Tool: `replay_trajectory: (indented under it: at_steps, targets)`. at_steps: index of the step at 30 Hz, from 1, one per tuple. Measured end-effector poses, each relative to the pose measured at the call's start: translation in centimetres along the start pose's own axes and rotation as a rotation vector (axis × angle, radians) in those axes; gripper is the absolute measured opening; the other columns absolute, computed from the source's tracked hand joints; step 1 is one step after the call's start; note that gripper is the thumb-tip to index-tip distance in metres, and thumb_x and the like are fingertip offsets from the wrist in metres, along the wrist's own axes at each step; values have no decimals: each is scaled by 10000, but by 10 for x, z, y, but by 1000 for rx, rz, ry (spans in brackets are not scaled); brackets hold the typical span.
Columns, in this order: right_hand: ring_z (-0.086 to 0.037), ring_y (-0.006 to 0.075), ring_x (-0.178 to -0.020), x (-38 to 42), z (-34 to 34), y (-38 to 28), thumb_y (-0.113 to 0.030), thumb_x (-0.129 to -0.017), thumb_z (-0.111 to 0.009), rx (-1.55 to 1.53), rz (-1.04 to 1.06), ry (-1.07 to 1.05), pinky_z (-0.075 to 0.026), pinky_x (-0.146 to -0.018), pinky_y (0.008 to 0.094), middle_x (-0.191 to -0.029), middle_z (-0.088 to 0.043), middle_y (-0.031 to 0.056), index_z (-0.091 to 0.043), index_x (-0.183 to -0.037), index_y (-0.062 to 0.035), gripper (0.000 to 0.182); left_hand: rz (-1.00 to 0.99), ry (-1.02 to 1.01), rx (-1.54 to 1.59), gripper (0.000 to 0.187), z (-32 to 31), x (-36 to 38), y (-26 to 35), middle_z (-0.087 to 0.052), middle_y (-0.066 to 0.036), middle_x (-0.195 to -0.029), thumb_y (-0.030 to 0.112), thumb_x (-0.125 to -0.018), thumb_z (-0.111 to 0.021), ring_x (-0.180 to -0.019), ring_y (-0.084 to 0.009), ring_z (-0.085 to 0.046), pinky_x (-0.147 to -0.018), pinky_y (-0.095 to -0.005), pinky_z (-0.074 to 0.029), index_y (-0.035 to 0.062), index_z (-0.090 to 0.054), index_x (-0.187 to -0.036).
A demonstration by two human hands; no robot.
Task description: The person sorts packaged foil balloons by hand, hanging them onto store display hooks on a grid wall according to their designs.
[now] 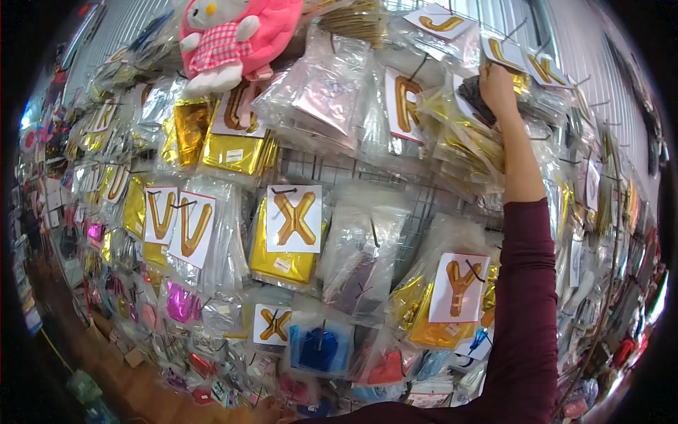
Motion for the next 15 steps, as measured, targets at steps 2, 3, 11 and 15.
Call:
replay_trajectory:
  at_steps: [2, 3, 11, 15]
  targets:
    - [-551, 422, -791, 14, 1, -3, -206, -818, -488, -19, -62, 34, -430, -717, 470, -789, -574, 272, -567, -789, 58, 277, -22, -36, -44, 297, 3, -5, 7, -561, -88, -782, 336, -869, -486, -635, -177, -515, -586, -321, -445, 52, -528, -944]
    - [-554, 423, -791, 17, -3, 7, -205, -822, -473, -37, -47, 63, -432, -720, 471, -788, -575, 271, -561, -773, 58, 282, -35, -61, -76, 294, 5, -9, 12, -562, -88, -780, 333, -869, -486, -633, -176, -517, -583, -320, -445, 51, -529, -942]
    - [-557, 401, -823, 27, -10, 19, -267, -801, -515, -212, -134, 76, -438, -733, 461, -843, -585, 244, -567, -834, 18, 292, -111, -220, -295, 276, 23, -31, 46, -571, -83, -768, 311, -870, -487, -619, -167, -528, -564, -306, -445, 46, -538, -925]
    - [-562, 385, -824, 33, -3, 8, -284, -788, -534, -225, -243, 76, -443, -731, 443, -848, -595, 215, -577, -847, -16, 278, -130, -264, -343, 267, 28, -36, 49, -576, -80, -761, 301, -870, -487, -612, -162, -533, -555, -299, -445, 44, -542, -916]
Point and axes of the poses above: each hand's wrist, its own x-axis away from the middle knuckle, its own z-axis out of the back of the hand, y = z × x, the point moved 1 cm from there along -x, towards the middle knuckle
